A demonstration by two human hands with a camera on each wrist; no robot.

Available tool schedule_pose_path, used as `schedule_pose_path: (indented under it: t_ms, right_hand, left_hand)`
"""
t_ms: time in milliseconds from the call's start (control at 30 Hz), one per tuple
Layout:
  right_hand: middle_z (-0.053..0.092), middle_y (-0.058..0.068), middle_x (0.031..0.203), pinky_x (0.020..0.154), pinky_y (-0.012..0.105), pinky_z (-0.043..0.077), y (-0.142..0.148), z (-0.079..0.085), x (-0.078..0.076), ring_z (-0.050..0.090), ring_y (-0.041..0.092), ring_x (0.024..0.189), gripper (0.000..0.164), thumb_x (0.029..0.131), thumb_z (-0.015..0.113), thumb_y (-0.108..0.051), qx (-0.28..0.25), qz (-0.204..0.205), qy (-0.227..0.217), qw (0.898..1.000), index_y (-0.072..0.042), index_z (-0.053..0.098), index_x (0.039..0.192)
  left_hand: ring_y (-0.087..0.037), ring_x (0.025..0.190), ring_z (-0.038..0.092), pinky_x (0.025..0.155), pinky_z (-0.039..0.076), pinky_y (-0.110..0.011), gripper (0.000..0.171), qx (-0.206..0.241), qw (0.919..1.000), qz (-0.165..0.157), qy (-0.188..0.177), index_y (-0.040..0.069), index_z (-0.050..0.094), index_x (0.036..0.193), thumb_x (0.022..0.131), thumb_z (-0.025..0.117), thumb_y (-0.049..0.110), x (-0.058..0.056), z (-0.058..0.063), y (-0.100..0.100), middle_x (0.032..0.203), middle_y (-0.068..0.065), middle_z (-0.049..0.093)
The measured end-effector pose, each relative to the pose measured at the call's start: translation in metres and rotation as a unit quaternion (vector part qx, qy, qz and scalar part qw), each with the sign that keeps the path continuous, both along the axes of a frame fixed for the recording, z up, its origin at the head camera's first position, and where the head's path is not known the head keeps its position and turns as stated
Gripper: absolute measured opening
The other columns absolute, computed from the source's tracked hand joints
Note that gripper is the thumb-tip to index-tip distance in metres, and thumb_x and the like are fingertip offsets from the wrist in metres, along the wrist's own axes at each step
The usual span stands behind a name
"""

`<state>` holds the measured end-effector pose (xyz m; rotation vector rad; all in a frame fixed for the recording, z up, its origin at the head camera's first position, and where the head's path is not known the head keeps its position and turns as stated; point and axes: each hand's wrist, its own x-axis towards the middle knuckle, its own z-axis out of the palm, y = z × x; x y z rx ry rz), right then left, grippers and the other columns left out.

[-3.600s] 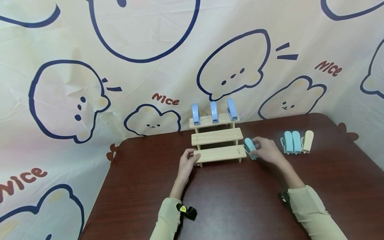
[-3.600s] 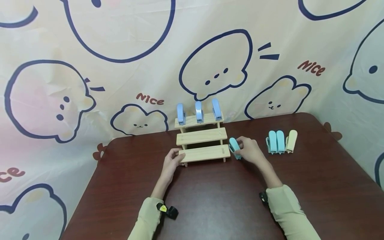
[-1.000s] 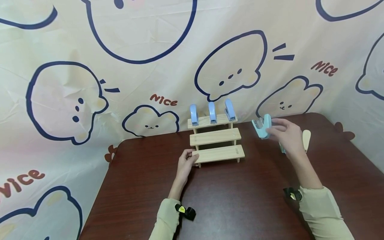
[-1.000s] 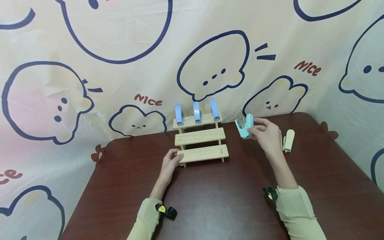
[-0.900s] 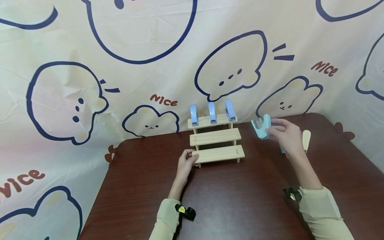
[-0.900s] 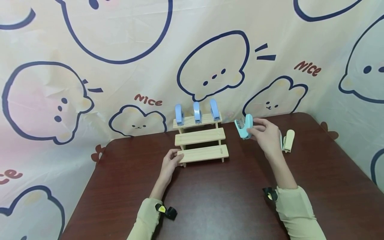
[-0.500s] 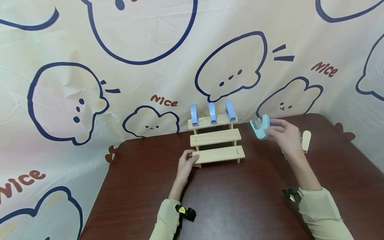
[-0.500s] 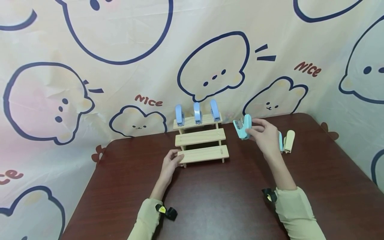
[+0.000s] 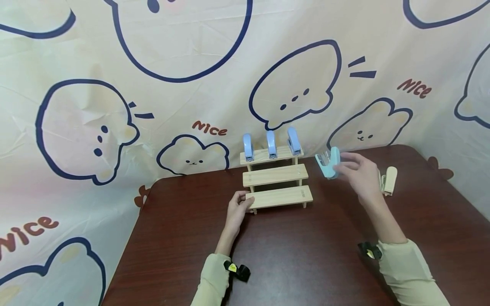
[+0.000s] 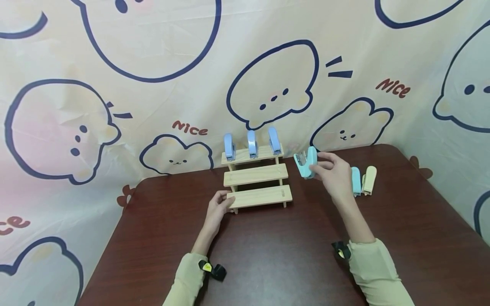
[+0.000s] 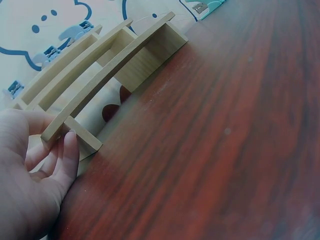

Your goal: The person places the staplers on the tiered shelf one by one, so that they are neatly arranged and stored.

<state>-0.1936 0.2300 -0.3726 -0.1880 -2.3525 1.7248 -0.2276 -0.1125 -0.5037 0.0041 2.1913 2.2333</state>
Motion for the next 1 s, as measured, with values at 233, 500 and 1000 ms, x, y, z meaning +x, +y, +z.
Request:
schedule_pose_path:
  t_ms: [233, 500, 1000]
  right_hand:
    - [0.068, 0.028, 0.124, 0.077, 0.018, 0.057, -0.003, -0.004, -0.002, 0.068, -0.003, 0.084, 0.054, 0.100, 0.070, -0.022, 0.003, 0.014, 0.008, 1.000, 0.004, 0.054, 0.144]
    - [0.064, 0.031, 0.128, 0.077, 0.014, 0.055, -0.006, -0.006, -0.005, 0.066, -0.006, 0.084, 0.055, 0.101, 0.068, -0.024, 0.000, 0.019, 0.004, 1.000, 0.004, 0.053, 0.146]
    - [0.066, 0.030, 0.126, 0.075, 0.019, 0.059, -0.024, -0.009, -0.013, 0.072, 0.008, 0.090, 0.054, 0.099, 0.068, -0.016, 0.000, 0.032, -0.006, 0.999, 0.004, 0.052, 0.146]
  left_hand:
    - [-0.010, 0.079, 0.060, 0.070, 0.058, -0.028, 0.031, 0.006, 0.9999, -0.008, -0.008, -0.005, 0.060, 0.126, 0.098, 0.067, 0.007, 0.002, 0.008, -0.001, 0.101, -0.005, 0.060]
    - [-0.011, 0.077, 0.058, 0.071, 0.058, -0.029, 0.027, 0.011, 0.9998, -0.016, 0.010, -0.009, 0.060, 0.121, 0.098, 0.065, 0.004, 0.015, 0.031, 0.000, 0.098, -0.007, 0.058]
    - [-0.011, 0.080, 0.057, 0.070, 0.057, -0.026, 0.031, 0.004, 0.9999, -0.005, 0.009, -0.004, 0.060, 0.125, 0.099, 0.067, 0.011, 0.001, -0.001, -0.001, 0.101, -0.005, 0.056]
